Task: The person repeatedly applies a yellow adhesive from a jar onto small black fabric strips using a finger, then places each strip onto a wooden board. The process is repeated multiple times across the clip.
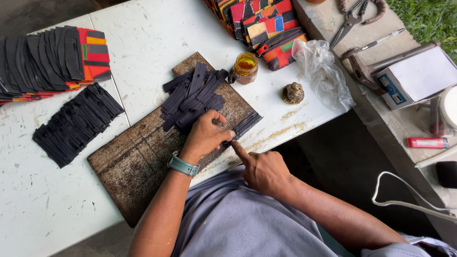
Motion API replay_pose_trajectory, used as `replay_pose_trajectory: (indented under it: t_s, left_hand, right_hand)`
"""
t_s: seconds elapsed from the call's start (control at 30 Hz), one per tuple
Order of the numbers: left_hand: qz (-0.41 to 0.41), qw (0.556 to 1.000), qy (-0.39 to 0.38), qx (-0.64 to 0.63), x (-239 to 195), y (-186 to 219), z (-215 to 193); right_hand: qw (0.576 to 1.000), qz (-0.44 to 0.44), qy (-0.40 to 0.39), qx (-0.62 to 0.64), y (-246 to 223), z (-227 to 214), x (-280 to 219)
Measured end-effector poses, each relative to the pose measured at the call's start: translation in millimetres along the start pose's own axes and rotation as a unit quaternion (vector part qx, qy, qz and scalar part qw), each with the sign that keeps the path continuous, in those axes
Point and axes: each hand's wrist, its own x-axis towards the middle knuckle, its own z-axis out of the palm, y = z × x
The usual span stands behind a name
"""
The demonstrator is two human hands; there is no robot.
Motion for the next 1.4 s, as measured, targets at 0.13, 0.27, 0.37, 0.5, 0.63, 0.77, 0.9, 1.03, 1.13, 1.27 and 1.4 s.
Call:
replay_pose_trajectory:
  t_s: [0.13, 0.27, 0.37, 0.5, 0.63, 0.77, 0.9, 1.03, 1.13, 1.27, 1.4]
  left_hand:
    - [-0.010, 1.000, 0.002, -0.004, 1, -1, 2]
    - [-0.004, 1.000, 0.003, -0.010, 0, 0, 3]
    - [-0.008, 1.000, 0.009, 0.005, -2, 4, 3]
    - [-0.009, 0.999, 0.021, 0.024, -4, 6, 4]
    - [0.003, 0.999, 0.039, 0.029, -10, 4, 6]
    - [0.213, 0.960, 0.117, 0.137, -22, 0, 17]
    - [0.315, 0.900, 0.173, 0.246, -32, 7, 13]
    - [0.405, 0.829, 0.250, 0.295, -50, 25, -24]
    - [0.432, 0.771, 0.343, 0.320, -71, 35, -62]
    - [0.386, 0.752, 0.427, 0.323, -113, 37, -122]
    - [0.336, 0.740, 0.471, 0.343, -152, 33, -185]
  right_hand:
    - [1.000, 0.000, 0.010, -0.009, 4, 3, 1]
    - [0.990, 0.020, 0.123, -0.065, 36, -16, 2]
    - [0.982, 0.178, 0.023, -0.053, 70, -39, 9]
    - [0.988, 0.092, 0.127, -0.016, 81, -46, 13]
    - [0.988, 0.095, 0.125, -0.014, 83, -50, 17]
    - [0.977, 0.109, 0.176, 0.056, 94, -57, 12]
    - [0.961, 0.065, 0.227, 0.142, 95, -53, 8]
    - [0.946, 0.064, 0.252, 0.192, 88, -46, 12]
    - [0.936, 0.055, 0.268, 0.224, 88, -36, 16]
    - [0.916, 0.060, 0.266, 0.296, 90, -18, 22]
    - [0.896, 0.075, 0.250, 0.359, 91, -4, 31]
